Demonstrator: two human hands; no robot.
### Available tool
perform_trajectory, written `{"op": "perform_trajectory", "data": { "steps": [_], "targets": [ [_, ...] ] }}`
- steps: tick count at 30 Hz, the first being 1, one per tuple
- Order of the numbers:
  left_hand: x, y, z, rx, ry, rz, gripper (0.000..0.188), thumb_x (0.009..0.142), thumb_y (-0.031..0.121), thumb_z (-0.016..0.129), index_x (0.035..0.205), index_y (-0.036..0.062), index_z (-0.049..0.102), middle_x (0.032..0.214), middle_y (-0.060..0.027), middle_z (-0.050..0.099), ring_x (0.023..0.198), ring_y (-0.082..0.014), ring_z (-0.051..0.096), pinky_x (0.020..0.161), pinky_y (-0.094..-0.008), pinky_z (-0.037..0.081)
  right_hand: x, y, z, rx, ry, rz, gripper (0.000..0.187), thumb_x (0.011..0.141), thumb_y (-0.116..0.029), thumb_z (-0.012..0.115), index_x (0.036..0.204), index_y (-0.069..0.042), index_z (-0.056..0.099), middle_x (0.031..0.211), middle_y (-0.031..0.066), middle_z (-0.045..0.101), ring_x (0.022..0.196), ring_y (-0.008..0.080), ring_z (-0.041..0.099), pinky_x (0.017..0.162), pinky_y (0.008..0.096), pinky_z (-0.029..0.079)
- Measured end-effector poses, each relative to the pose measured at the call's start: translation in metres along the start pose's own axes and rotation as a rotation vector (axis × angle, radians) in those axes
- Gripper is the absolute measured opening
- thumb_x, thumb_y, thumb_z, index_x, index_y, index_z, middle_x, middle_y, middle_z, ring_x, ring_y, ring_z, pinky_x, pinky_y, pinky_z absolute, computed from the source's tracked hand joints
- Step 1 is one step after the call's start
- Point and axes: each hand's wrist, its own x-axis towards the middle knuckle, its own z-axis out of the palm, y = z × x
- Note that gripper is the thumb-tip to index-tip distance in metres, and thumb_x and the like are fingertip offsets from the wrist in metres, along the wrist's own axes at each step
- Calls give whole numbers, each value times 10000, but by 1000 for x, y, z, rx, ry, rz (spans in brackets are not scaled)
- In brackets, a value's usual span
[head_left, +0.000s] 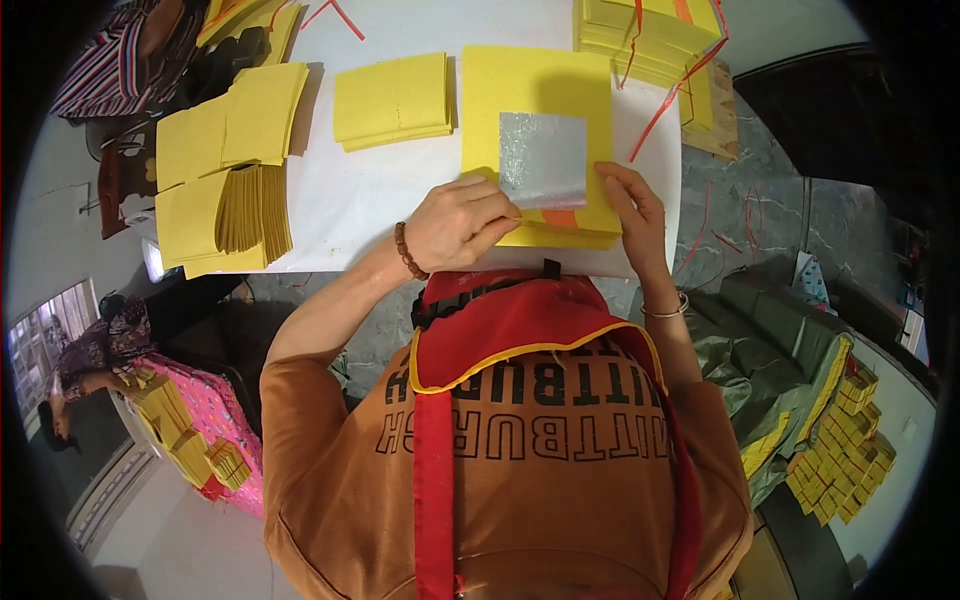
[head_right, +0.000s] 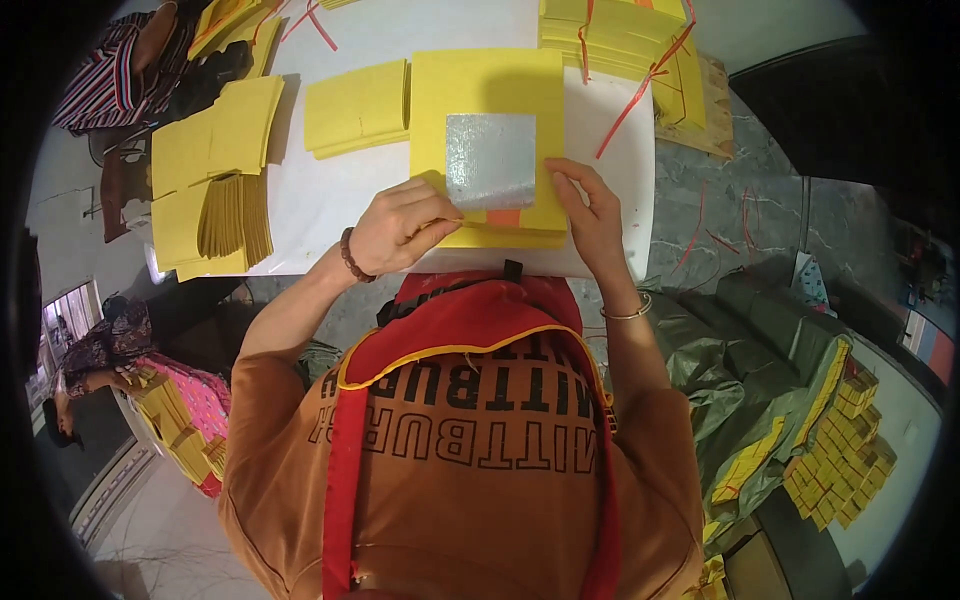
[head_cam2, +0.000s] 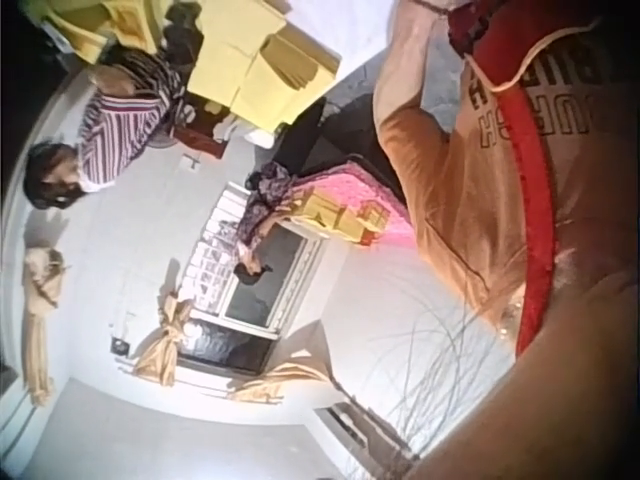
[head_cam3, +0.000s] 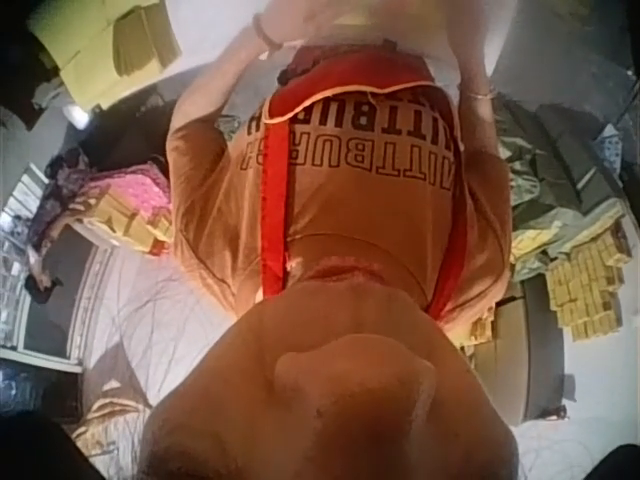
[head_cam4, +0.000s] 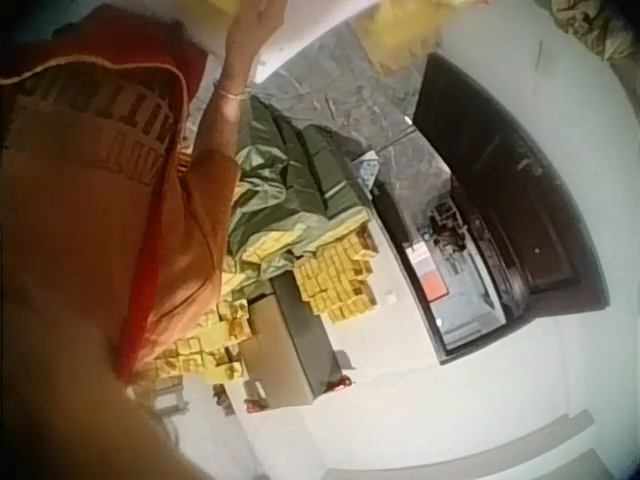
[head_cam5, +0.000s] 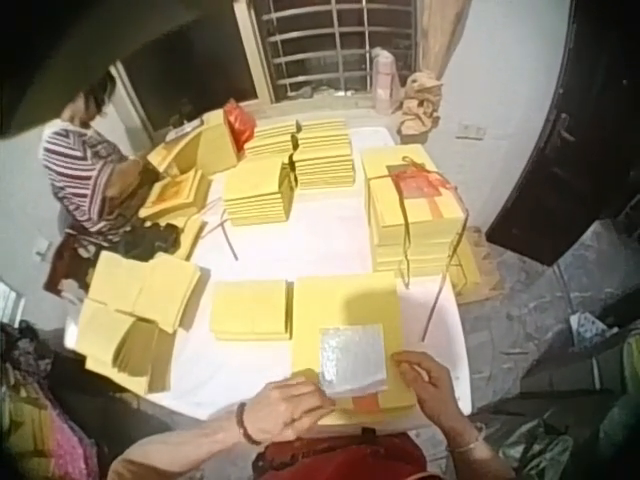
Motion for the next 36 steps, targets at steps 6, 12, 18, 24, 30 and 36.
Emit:
{"op": "perform_trajectory", "data": {
  "steps": [6, 12, 18, 24, 30, 36],
  "targets": [
    [1, 0, -3, -200, -80, -321, 79, 801, 80, 609, 782, 3, 618, 702, -118, 586, 677, -276, 571, 623, -340, 474, -1, 2, 1, -1, 12, 29, 240, 921, -157, 534, 1094, -10, 613, 1062, 62, 629, 1016, 119, 544, 899, 252, 405],
    [3, -7, -6, -212, -84, -285, 151, 838, 145, 587, 840, 2, 638, 783, -129, 633, 723, -276, 605, 630, -351, 478, 1, 1, 0, 55, 5, 56, 235, 924, -158, 533, 1088, -12, 617, 1052, 53, 630, 1007, 111, 542, 897, 244, 402],
    [5, -2, -4, -333, -118, -491, 143, 796, 138, 598, 813, 2, 640, 736, -114, 634, 649, -238, 609, 595, -327, 473, 0, 2, 1, 45, 4, 63, 232, 929, -151, 525, 1094, -13, 613, 1050, 49, 630, 1008, 108, 539, 895, 239, 400],
    [8, -2, -5, -403, -106, -555, 140, 762, 135, 598, 777, 1, 637, 675, -101, 623, 592, -196, 591, 572, -311, 460, 1, 0, 2, 42, -3, 28, 231, 933, -156, 519, 1087, -14, 616, 1053, 43, 627, 1008, 107, 538, 893, 240, 403],
    [11, -8, -7, -470, -159, -596, 140, 744, 130, 578, 749, 4, 639, 623, -89, 600, 558, -159, 551, 550, -290, 436, 2, 2, 0, 39, -6, 29, 228, 936, -155, 512, 1085, -19, 618, 1046, 35, 626, 991, 98, 537, 876, 236, 410],
    [18, -9, -13, -468, -287, -629, 110, 780, 77, 591, 796, -23, 634, 664, -17, 597, 640, -62, 513, 591, -225, 423, 3, 0, -1, 43, -10, 54, 226, 938, -155, 508, 1083, -23, 621, 1035, 25, 629, 965, 88, 538, 852, 231, 418]
  ]
}}
